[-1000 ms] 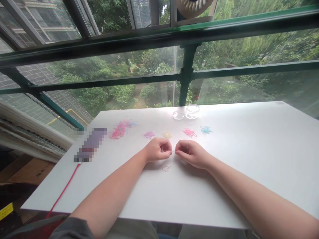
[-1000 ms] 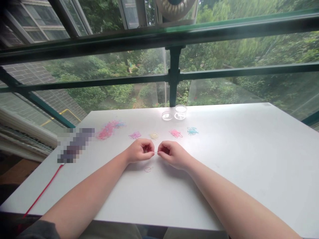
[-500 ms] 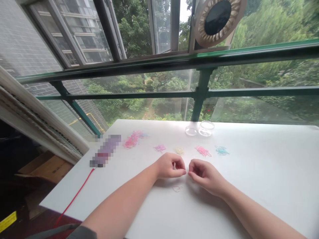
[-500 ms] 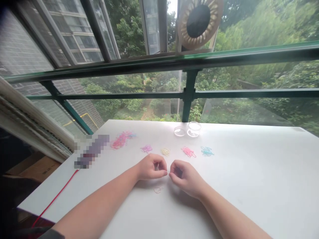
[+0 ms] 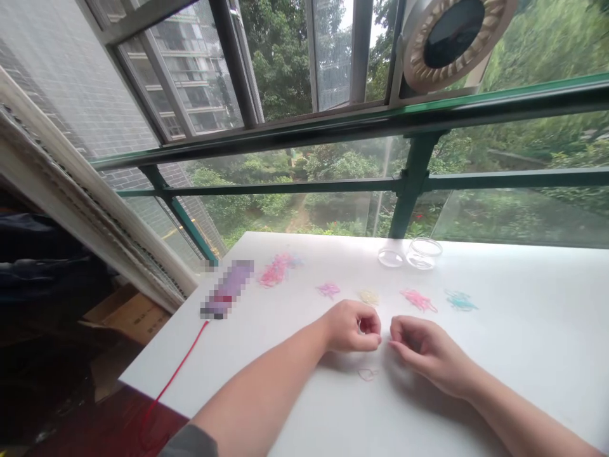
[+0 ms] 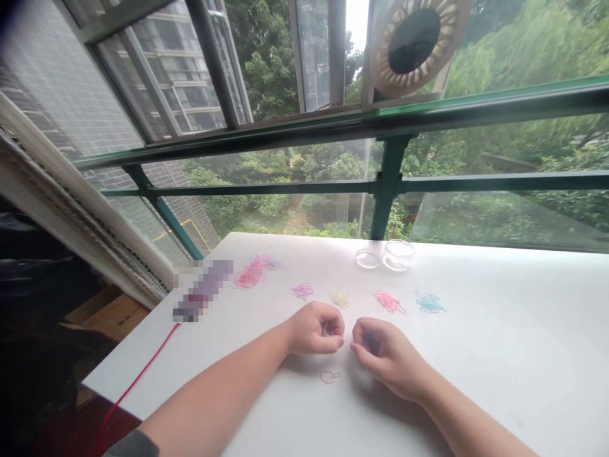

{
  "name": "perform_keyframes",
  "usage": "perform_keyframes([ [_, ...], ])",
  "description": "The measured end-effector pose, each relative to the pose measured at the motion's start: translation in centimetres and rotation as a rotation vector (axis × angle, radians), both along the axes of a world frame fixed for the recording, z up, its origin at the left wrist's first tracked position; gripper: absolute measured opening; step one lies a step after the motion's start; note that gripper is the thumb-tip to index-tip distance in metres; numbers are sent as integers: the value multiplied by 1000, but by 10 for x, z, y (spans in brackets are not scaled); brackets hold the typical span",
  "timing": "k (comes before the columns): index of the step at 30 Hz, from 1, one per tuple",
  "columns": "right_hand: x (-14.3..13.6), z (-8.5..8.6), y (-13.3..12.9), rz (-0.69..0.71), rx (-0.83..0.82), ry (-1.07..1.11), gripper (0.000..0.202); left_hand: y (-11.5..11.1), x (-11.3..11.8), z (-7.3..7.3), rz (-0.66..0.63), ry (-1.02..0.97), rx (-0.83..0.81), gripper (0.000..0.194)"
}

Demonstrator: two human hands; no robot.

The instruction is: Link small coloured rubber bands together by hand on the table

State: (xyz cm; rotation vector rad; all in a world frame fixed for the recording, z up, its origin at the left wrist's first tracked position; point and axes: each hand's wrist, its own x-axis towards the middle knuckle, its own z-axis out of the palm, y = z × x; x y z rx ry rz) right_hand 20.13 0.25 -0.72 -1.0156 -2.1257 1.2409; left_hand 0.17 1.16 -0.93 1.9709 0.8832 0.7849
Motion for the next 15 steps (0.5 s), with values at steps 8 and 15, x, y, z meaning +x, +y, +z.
perform_keyframes([
  [8,6,1,10,-68,-12,138,24,11,-12,3,108,-59,13,6],
  [15,2,0,8,-102,-13,185,21,11,-12,4,141,-24,30,6],
])
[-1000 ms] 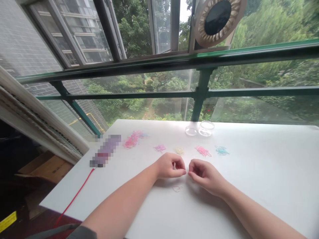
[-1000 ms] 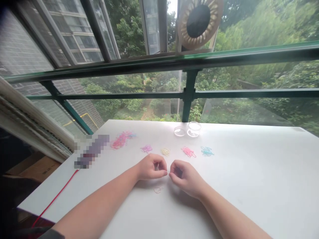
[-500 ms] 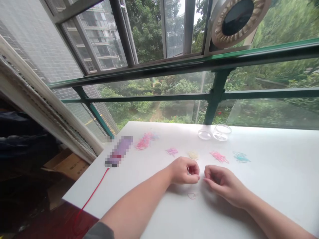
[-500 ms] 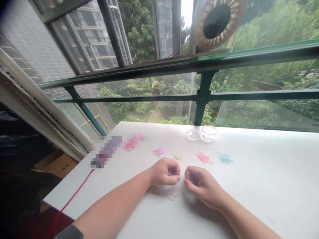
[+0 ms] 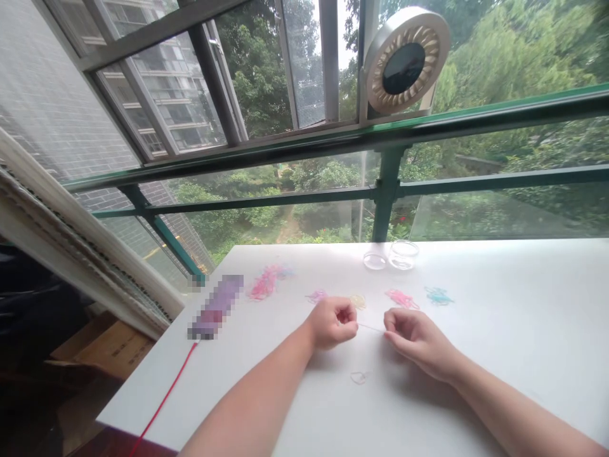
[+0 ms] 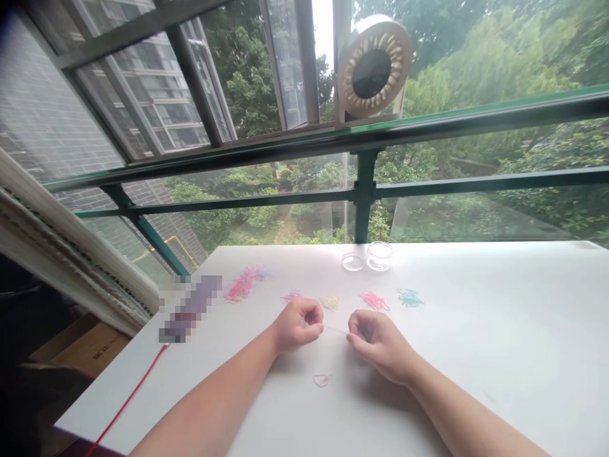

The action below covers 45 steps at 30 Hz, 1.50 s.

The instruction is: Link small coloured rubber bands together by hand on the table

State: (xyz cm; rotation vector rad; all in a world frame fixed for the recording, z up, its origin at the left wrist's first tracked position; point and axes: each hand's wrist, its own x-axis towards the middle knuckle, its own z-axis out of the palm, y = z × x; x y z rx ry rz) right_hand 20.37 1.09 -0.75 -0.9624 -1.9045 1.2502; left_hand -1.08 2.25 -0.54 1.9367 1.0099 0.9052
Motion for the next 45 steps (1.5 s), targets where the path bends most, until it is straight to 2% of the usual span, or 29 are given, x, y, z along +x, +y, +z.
perform_keyframes([
  [6,-8,3,-7,-23,77,-91,14,-15,14,4,-108,101,31,4],
  [12,-9,3,-8,-55,113,-134,12,-16,14,8,-121,142,13,2],
  [21,-6,-1,7,-351,187,-101,14,-14,11,11,-132,116,-19,3],
  [23,-6,-1,6,-370,188,-100,14,-16,13,12,-154,119,-10,2],
  [25,-6,0,0,-308,172,-101,13,-18,14,12,-154,129,13,1],
  [28,-8,2,-10,-106,147,-116,12,-18,13,11,-115,146,53,1],
  [30,-9,3,-12,-42,160,-136,11,-16,10,10,-86,153,56,2],
  [33,-6,2,-7,-106,193,-155,12,-14,9,10,-72,163,46,3],
  [38,0,1,3,-210,193,-144,13,-19,14,13,-134,171,66,2],
  [43,-7,5,-10,-48,180,-137,10,-21,16,12,-126,166,104,1],
  [45,-10,6,-13,-28,186,-146,10,-20,15,11,-122,172,107,2],
])
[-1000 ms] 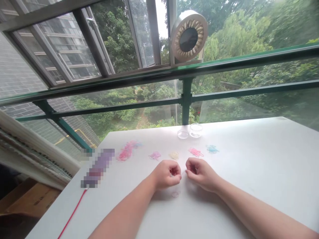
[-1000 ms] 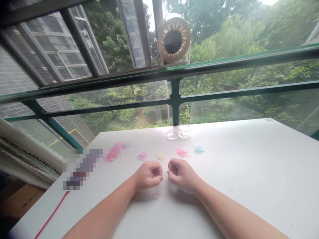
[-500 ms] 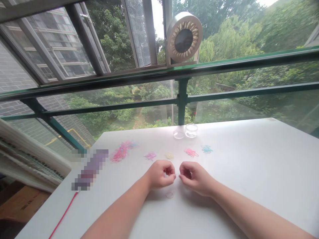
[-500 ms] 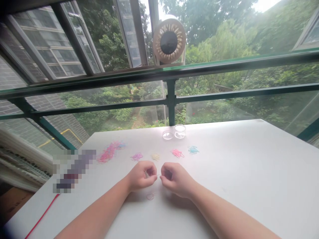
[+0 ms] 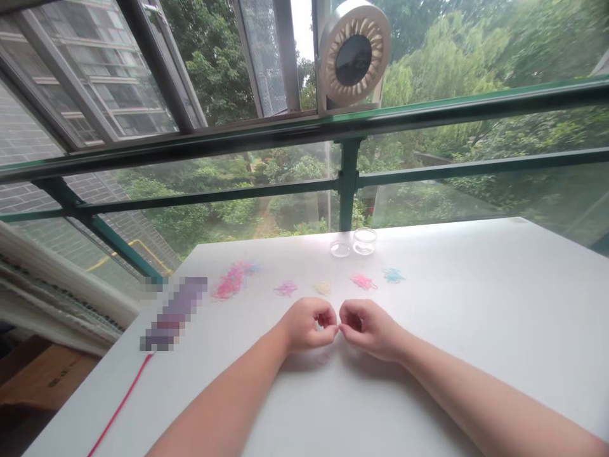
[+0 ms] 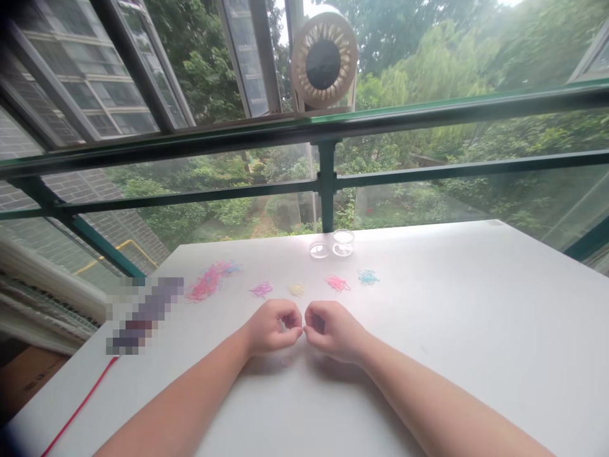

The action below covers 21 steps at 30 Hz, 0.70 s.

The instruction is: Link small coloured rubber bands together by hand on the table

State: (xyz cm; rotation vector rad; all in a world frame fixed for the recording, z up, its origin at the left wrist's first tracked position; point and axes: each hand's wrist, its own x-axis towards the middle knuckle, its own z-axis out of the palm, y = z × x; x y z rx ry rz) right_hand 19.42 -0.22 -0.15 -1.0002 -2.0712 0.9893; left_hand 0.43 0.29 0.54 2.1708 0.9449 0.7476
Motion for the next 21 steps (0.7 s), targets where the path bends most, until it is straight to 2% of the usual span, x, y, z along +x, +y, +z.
perform_keyframes([
  [6,2,-3,6,-92,-16,0,11,-1,1,1,-22,36,37,2],
  [21,3,-1,2,34,-44,-83,9,2,0,-3,4,27,45,3],
])
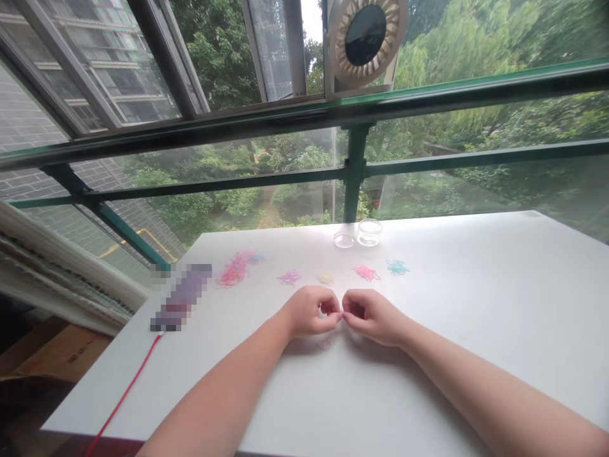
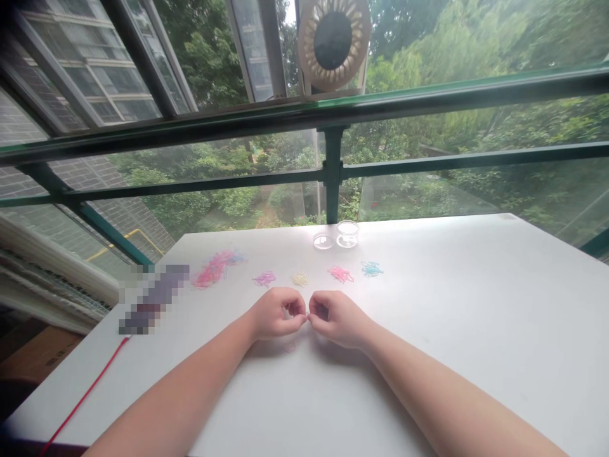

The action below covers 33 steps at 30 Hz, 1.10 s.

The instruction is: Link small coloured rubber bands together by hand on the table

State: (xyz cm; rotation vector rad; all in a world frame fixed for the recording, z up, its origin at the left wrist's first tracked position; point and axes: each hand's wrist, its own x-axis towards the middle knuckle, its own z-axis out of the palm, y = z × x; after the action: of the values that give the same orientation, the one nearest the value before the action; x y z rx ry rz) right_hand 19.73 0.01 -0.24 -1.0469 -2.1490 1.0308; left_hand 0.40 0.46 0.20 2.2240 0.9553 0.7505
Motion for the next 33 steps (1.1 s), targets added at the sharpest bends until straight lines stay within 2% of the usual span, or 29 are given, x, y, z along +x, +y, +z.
perform_keyframes([
  [7,4,1,-1,11,24,-61,13,4,0,-4,34,-51,5,2],
  [17,10,-15,5,41,76,-147,21,5,1,-9,57,-53,-26,7],
  [21,15,-19,10,-10,167,-126,22,6,-1,-8,34,-65,-21,6],
  [25,24,-24,21,-134,277,-84,23,13,-6,-9,92,-113,-15,6],
  [28,24,-23,22,-186,299,-81,24,15,-8,-10,123,-136,-22,5],
  [33,12,-17,8,-85,238,-118,25,8,-2,-10,48,-124,-22,11],
])
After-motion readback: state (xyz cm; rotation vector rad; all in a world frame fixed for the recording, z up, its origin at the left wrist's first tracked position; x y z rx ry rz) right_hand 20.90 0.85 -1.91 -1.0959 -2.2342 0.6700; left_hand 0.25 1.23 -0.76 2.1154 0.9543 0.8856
